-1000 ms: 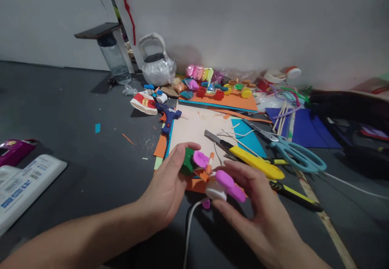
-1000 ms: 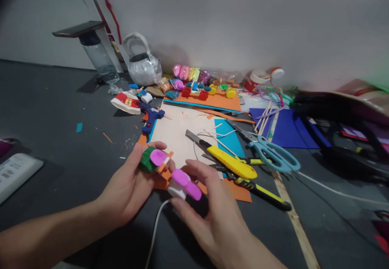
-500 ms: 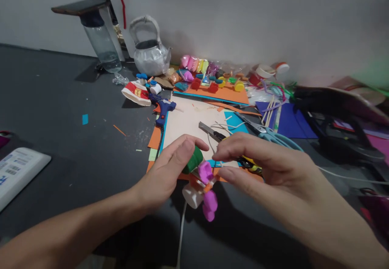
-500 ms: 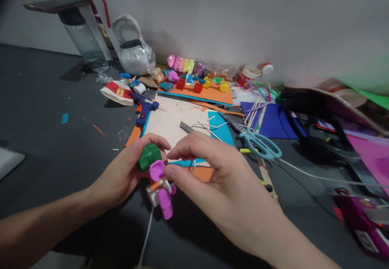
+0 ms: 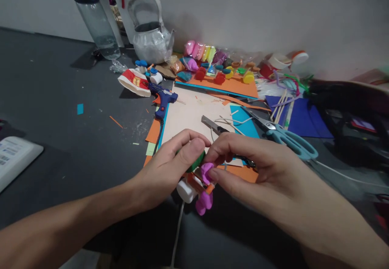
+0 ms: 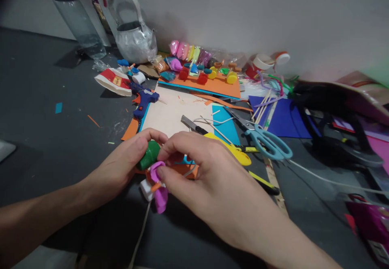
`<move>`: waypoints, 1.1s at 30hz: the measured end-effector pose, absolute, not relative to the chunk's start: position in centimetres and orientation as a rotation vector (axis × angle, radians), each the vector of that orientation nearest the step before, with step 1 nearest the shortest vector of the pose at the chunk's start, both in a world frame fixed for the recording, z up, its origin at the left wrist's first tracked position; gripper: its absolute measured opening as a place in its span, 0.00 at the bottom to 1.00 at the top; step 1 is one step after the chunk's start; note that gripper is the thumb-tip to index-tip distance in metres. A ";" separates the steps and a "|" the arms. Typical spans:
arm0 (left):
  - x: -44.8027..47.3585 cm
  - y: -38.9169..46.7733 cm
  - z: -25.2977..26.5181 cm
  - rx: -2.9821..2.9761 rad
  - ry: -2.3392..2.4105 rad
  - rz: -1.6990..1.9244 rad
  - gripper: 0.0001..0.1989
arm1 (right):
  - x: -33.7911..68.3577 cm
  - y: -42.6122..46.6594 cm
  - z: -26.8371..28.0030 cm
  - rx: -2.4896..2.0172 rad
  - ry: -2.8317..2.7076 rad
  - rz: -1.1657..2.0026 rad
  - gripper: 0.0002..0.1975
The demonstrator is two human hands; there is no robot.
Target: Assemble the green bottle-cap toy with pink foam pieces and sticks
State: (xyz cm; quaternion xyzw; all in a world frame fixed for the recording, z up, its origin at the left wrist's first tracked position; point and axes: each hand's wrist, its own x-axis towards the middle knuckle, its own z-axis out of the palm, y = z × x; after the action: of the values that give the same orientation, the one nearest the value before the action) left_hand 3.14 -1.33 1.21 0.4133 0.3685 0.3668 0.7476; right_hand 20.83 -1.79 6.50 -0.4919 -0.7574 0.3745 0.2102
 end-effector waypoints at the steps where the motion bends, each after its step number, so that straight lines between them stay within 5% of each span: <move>1: 3.2 -1.3 1.2 0.903 0.811 0.803 0.18 | 20.9 -1.8 6.4 -1.368 -2.113 1.016 0.05; 19: 3.2 -1.1 0.5 0.928 0.855 0.815 0.22 | 20.7 -2.6 6.0 -1.176 -2.357 0.429 0.04; 33: 3.3 -1.2 0.4 0.906 0.825 0.821 0.22 | 21.3 -2.5 6.1 -1.134 -2.412 0.460 0.03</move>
State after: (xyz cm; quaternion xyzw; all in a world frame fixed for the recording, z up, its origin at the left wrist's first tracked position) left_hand 3.33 -1.21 0.39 0.4132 0.3761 0.3743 0.7401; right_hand 21.33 -2.50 6.13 -0.4093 -0.8706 0.1660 0.2167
